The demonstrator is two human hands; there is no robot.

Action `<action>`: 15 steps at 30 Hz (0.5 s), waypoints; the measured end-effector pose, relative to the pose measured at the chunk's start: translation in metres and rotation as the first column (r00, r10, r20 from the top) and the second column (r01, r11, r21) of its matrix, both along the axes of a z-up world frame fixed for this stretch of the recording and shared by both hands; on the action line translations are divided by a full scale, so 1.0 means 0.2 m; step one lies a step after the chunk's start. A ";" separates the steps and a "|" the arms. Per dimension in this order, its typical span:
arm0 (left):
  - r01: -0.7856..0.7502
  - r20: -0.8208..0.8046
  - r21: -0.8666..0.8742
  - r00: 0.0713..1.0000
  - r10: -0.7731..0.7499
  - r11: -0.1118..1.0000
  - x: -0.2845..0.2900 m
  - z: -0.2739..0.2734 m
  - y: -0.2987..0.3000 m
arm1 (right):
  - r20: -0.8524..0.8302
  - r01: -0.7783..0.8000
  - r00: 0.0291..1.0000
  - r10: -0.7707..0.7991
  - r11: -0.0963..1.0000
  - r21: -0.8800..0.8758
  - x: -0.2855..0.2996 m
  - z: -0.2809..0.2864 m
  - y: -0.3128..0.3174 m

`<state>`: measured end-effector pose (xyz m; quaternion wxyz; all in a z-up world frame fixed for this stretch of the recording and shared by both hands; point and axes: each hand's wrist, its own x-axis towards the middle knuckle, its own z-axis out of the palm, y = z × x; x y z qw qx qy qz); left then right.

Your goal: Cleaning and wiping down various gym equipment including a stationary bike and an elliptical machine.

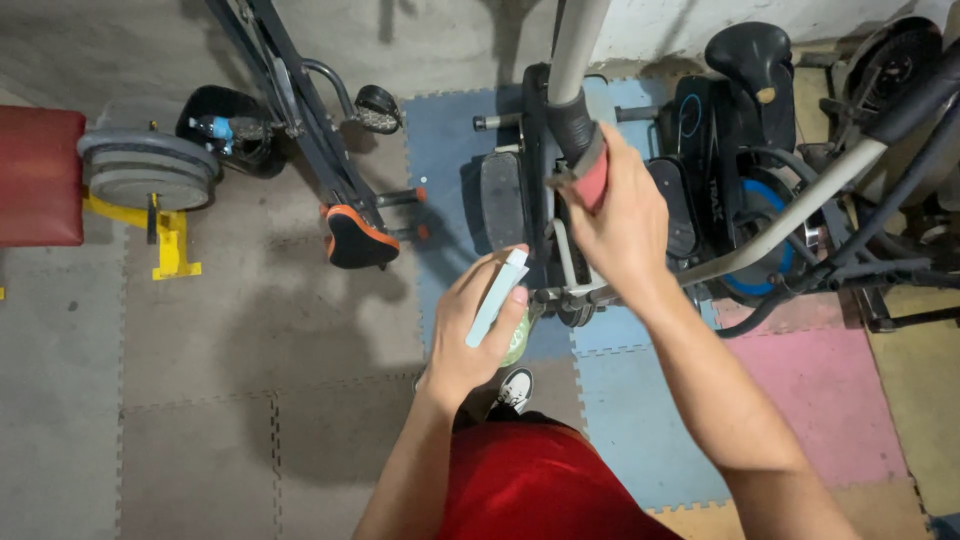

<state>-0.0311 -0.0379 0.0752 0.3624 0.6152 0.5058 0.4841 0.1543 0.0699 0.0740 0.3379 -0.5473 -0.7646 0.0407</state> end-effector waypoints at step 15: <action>-0.062 -0.020 0.026 0.998 0.062 0.998 0.02 0.00 -0.05 | -0.547 -0.335 0.795 0.263 0.942 -0.035 -0.16 0.54 0.51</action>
